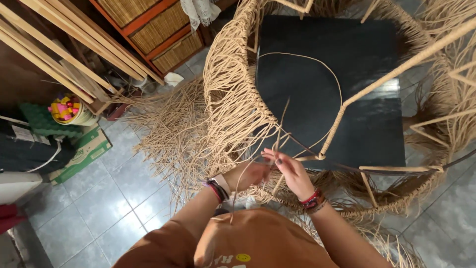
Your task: Weaving straw strands onto a wicker furniture frame
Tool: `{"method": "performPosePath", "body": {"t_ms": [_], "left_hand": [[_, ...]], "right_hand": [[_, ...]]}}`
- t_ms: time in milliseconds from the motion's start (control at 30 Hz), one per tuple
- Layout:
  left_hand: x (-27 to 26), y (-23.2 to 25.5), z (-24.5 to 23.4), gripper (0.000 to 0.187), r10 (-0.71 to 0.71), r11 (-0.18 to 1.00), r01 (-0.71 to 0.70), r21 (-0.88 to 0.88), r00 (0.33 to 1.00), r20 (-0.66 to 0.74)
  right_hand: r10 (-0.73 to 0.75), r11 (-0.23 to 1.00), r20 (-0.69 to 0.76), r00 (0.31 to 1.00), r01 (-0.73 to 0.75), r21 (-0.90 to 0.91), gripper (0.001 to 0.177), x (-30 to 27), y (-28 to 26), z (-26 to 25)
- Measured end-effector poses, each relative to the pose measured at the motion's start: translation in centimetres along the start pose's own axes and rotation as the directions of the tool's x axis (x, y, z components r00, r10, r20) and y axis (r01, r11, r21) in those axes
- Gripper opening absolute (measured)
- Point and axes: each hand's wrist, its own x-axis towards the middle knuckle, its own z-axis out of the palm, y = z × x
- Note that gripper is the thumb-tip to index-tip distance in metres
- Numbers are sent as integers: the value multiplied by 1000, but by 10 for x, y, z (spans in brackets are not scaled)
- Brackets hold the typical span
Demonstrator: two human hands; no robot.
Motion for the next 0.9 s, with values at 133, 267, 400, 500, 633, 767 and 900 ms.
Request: {"method": "performPosePath", "body": {"t_ms": [133, 267, 400, 500, 633, 767, 900], "left_hand": [[-46, -79, 5, 17, -716, 479, 309, 822, 679, 162], [-20, 21, -6, 40, -345, 924, 326, 199, 936, 70], [-45, -107, 9, 24, -286, 583, 11, 812, 938, 193], [-26, 18, -16, 64, -506, 646, 352, 677, 862, 35], [7, 73, -19, 49, 192, 846, -15, 534, 941, -279], [13, 75, -10, 22, 358, 799, 14, 601, 793, -493], [1, 68, 18, 18, 142, 795, 285, 535, 770, -621]], "right_hand": [[26, 998, 2, 1000, -26, 63, 37, 3, -5, 2], [-38, 999, -19, 999, 37, -10, 30, 5, -9, 9], [-50, 998, -60, 997, 48, -30, 32, 8, -13, 11], [-68, 996, -103, 992, 61, -66, 31, 1, -4, 13], [16, 985, -223, 975, -54, -166, 26, -14, 33, 14], [7, 998, -286, 958, -25, -57, 23, -13, 37, 14], [11, 986, -249, 969, 31, 163, 34, -9, 38, 15]]}}
